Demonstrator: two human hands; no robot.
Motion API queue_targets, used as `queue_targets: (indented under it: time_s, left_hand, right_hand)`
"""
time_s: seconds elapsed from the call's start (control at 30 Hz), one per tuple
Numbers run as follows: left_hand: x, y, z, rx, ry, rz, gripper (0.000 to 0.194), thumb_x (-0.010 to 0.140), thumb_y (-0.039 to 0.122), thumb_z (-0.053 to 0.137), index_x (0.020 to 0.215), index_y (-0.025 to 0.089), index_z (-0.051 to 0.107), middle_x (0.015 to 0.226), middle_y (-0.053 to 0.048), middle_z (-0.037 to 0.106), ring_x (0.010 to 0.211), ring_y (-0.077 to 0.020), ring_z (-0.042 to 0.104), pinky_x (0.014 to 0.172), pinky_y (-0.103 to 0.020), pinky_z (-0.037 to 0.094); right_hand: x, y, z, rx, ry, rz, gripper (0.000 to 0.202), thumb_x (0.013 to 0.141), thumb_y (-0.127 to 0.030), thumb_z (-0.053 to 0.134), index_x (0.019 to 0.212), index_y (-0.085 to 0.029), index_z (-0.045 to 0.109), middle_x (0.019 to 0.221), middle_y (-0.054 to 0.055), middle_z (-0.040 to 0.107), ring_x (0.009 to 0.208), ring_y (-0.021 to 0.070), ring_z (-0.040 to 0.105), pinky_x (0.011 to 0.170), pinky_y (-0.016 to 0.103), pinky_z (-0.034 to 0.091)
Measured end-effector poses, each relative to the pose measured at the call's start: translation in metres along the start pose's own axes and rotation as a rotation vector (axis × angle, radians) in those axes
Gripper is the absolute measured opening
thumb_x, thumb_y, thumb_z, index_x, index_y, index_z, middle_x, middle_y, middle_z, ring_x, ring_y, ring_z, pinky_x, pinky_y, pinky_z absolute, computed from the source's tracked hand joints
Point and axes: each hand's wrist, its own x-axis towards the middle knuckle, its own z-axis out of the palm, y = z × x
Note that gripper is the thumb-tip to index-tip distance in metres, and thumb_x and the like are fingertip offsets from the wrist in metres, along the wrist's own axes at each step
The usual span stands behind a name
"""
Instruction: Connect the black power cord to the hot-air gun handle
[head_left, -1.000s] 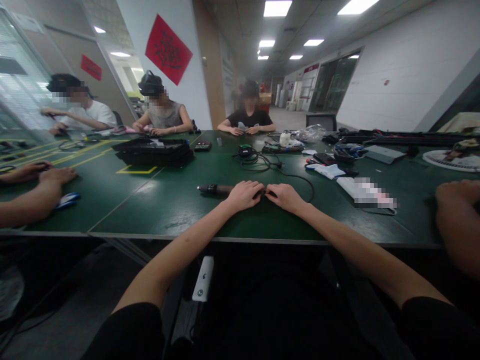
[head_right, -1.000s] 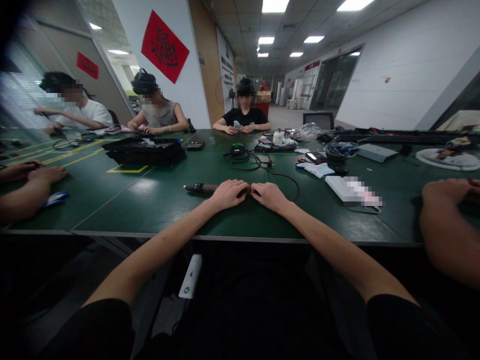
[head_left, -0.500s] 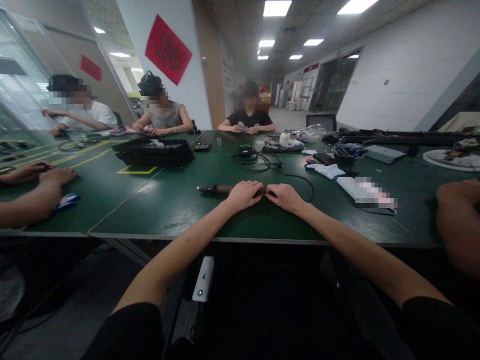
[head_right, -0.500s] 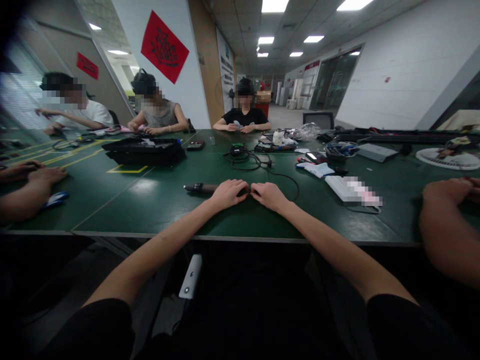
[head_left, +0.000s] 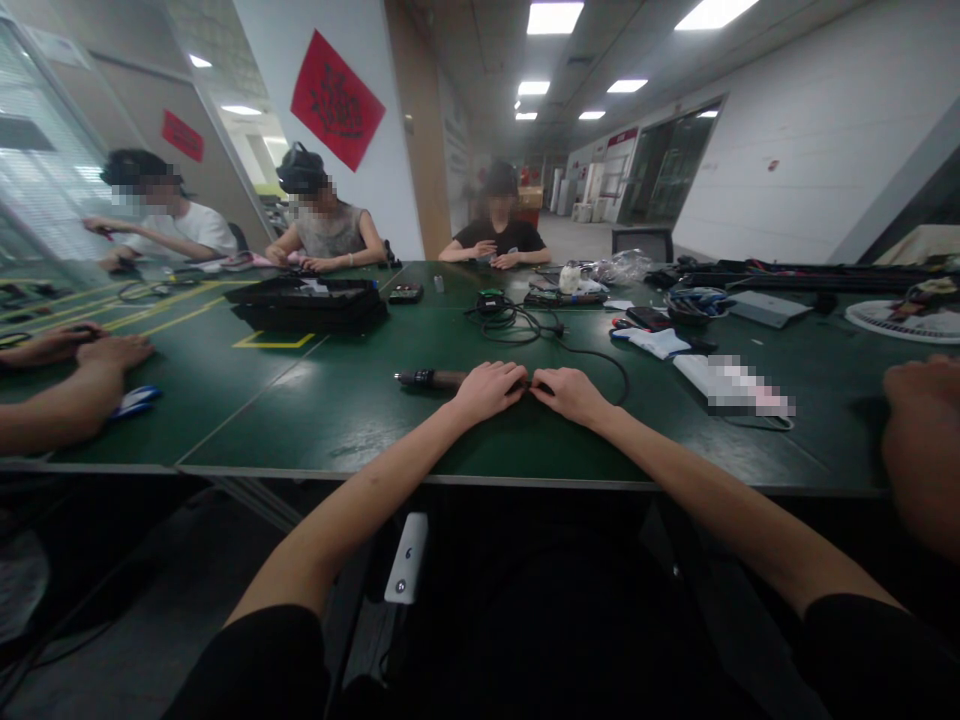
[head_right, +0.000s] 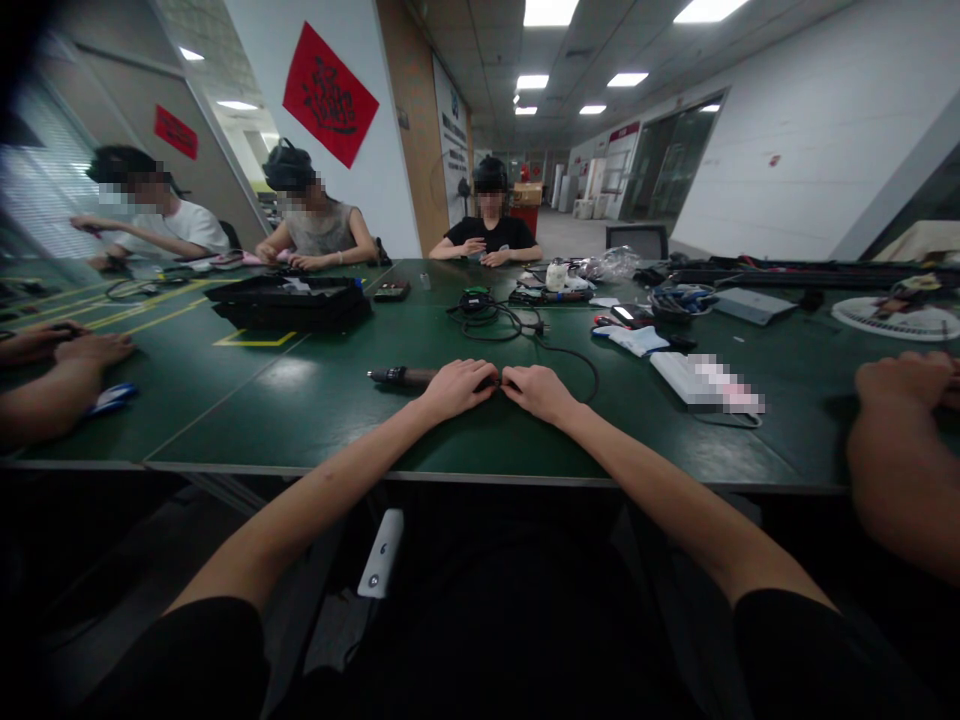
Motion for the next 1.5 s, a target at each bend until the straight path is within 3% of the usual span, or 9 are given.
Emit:
queue_targets:
  time_s: [1.07,1.5]
  left_hand:
    - [-0.0003,0.0004,-0.0008,0.015,0.003,0.015,0.021,0.102,0.036,0.054,0.119,0.026,0.060,0.115,-0.005,0.070,0.106,-0.0245,0.065,0.092,-0.038,0.045]
    - [0.0006,0.0004,0.0001,0.018,-0.002,-0.018,0.024,0.103,0.043,0.054,0.116,0.025,0.061,0.111,-0.006,0.071,0.105,-0.0249,0.065,0.092,-0.038,0.045]
  right_hand:
    - [0.0005,0.0013,0.0010,0.013,0.002,-0.005,0.004,0.099,-0.026,0.061,0.101,-0.024,0.064,0.096,0.004,0.074,0.081,0.0206,0.066,0.075,0.029,0.040]
    - [-0.0001,0.0013,0.0006,0.031,0.008,-0.003,0.004,0.099,-0.026,0.062,0.101,-0.024,0.065,0.094,0.004,0.074,0.080,0.0202,0.064,0.075,0.029,0.040]
